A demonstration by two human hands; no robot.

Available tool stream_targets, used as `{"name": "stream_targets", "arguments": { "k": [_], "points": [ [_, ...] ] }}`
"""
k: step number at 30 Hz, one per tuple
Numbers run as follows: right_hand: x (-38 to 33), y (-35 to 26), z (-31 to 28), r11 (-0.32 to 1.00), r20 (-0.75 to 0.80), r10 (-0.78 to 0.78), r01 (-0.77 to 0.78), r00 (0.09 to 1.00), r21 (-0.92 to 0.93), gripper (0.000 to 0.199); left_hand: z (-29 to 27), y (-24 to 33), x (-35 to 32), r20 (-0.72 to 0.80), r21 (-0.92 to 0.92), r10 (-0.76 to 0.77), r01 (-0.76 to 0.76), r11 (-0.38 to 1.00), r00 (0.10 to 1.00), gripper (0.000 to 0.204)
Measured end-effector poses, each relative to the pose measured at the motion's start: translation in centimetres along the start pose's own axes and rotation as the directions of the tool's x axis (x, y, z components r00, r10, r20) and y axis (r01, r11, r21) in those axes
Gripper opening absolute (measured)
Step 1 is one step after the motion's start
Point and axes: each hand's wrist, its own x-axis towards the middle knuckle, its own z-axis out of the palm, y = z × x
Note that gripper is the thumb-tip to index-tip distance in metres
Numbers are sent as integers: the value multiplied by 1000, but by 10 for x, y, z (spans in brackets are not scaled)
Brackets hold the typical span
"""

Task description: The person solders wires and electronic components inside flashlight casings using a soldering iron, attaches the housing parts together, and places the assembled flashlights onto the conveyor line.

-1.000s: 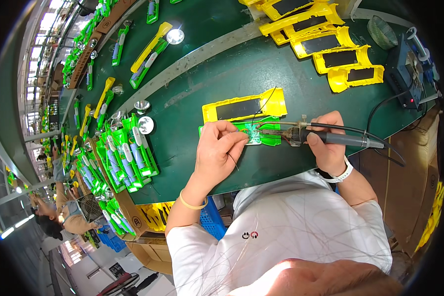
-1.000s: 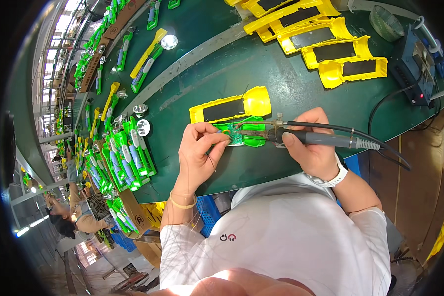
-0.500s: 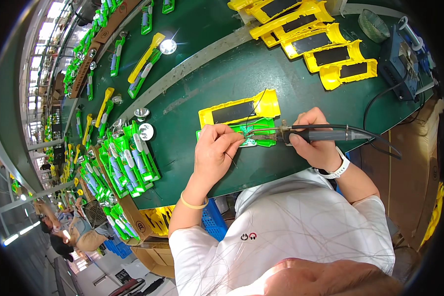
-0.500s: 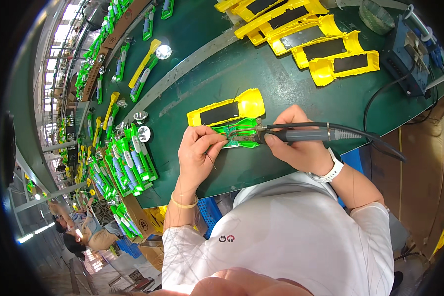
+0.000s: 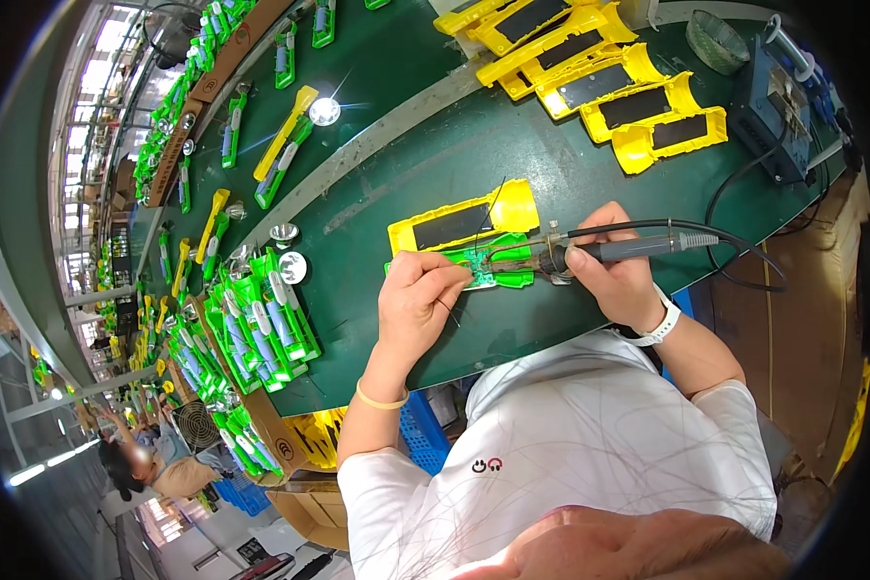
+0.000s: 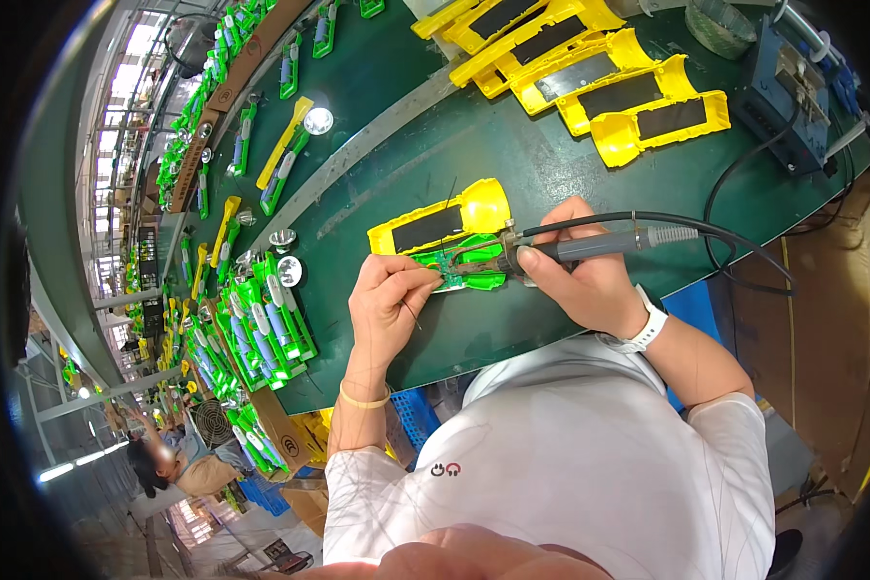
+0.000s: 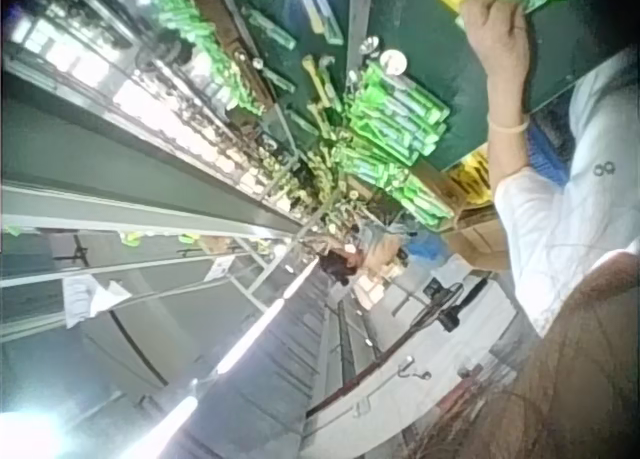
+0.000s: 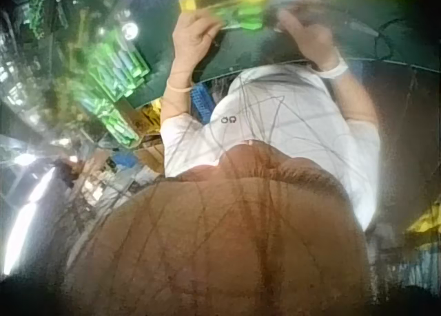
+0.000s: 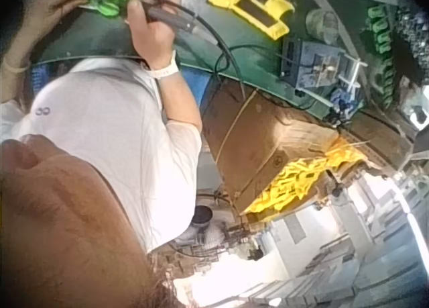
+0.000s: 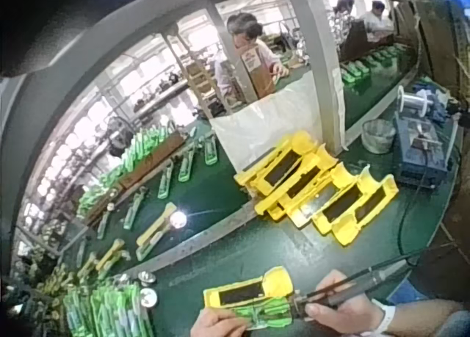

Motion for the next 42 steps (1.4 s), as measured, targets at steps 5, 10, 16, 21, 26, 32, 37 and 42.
{"name": "stream_targets", "arguments": {
  "k": [5, 10, 16, 21, 26, 32, 37, 42],
  "points": [
    [-1, 1, -1, 1000, -15, 23, -22, 1000, 16, 22, 0, 0, 0, 8, 0, 2, -2, 1000, 1000, 17],
    [-2, 2, -2, 999, -45, 6, -4, 999, 37, 22, -4, 7, 2, -5, -31, -42, 41, 999, 999, 23],
    [-3, 1, -3, 996, -47, 20, -15, 999, 87, 23, -44, 29, -10, 48, 277, -298, 274, 921, 954, 24],
    [-4, 0, -3, 992, -34, 20, -15, 999, 128, 23, -41, 34, -15, 146, -172, -346, 369, 914, 927, 19],
    [-6, -2, -4, 996, -46, 26, -22, 999, 84, 23, -14, 7, 1, -29, 42, 152, -151, 988, 988, 27],
    [-7, 1, -4, 999, -77, 19, -16, 997, 43, 22, -13, 3, 3, 6, 44, 210, -210, 977, 978, 26],
    [-6, 6, -7, 999, -51, -26, 25, 998, -29, 20, -17, 7, 7, 90, 150, 281, -292, 945, 955, 23],
    [-7, 8, -9, 999, 13, -49, 49, 999, -21, 20, -16, 11, 7, 122, 246, 315, -336, 909, 941, 24]
  ]
}}
